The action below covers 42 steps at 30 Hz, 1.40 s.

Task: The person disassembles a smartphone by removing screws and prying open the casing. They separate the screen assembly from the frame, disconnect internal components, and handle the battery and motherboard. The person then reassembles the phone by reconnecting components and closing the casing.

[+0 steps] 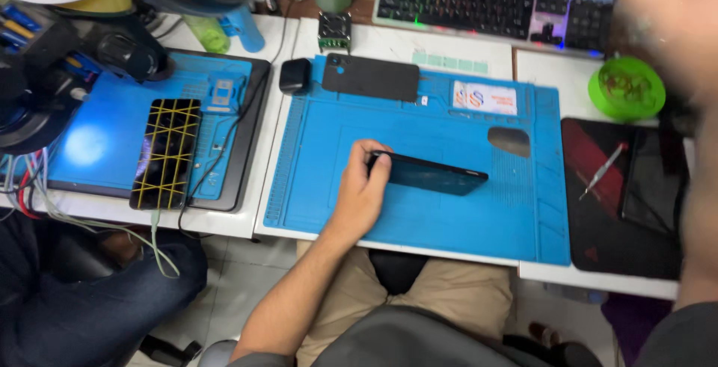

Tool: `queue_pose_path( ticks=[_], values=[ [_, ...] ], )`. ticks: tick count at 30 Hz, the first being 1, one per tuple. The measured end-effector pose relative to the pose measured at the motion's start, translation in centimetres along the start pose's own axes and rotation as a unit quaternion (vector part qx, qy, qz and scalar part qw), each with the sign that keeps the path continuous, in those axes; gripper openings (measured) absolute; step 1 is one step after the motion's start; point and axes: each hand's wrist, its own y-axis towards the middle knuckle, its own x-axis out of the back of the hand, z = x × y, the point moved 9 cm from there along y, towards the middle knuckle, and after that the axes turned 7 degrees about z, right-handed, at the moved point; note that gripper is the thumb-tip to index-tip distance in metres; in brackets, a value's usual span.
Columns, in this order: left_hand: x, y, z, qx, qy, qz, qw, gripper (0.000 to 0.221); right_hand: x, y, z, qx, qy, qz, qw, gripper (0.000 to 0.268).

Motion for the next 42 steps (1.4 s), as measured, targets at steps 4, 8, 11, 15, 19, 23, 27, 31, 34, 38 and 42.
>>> queue_pose_path(
  ticks=[4, 8, 11, 15, 19, 23, 27, 31, 34, 38, 42],
  values=[
    [0.0, -0.1, -0.5, -0.017, -0.001, 0.006, 1.0, 0.014, -1.5, -10.7, 4.2, -0.047, 0.231, -0.034, 0.971, 0.019],
    [-0.5, -0.3, -1.6, -0.05, 0.067, 0.006, 0.997, 0.019, -9.2, -16.5, 4.7, -0.132, 0.575, -0.063, 0.805, 0.015],
    [-0.4, -0.2, -0.9, -0.004, 0.051, 0.007, 0.999, 0.02, -12.7, -19.1, 3.5, -0.206, 0.666, -0.056, 0.714, 0.016],
    [-0.4, -0.2, -1.1, -0.014, 0.053, 0.013, 0.998, 0.023, -12.9, -18.9, 3.9, -0.199, 0.607, -0.019, 0.769, 0.013],
    [-0.4, 0.0, -1.2, -0.013, 0.063, 0.007, 0.998, 0.025, -11.9, -17.4, 5.0, -0.184, 0.53, -0.009, 0.828, 0.012],
    [-0.4, -0.2, -1.0, 0.006, 0.066, 0.015, 0.998, 0.026, -11.2, -16.9, 5.5, -0.173, 0.481, -0.006, 0.859, 0.012],
    [-0.3, -0.3, -1.1, 0.006, 0.075, 0.012, 0.997, 0.026, -10.9, -16.6, 5.6, -0.169, 0.455, -0.005, 0.874, 0.012],
    [-0.3, -0.2, -0.7, 0.029, 0.076, 0.016, 0.997, 0.027, -10.1, -16.1, 6.1, -0.141, 0.41, -0.008, 0.901, 0.011],
    [-0.3, -0.2, -1.0, 0.017, 0.087, 0.025, 0.996, 0.027, -9.9, -15.8, 6.3, -0.125, 0.404, -0.007, 0.906, 0.011],
    [-0.4, 0.0, -1.1, 0.002, 0.086, 0.032, 0.996, 0.029, -9.7, -15.5, 6.5, -0.09, 0.377, 0.005, 0.922, 0.013],
    [-0.3, 0.0, -1.2, -0.007, 0.098, 0.029, 0.995, 0.029, -9.8, -15.4, 6.9, -0.06, 0.38, 0.004, 0.923, 0.013]
  ],
)
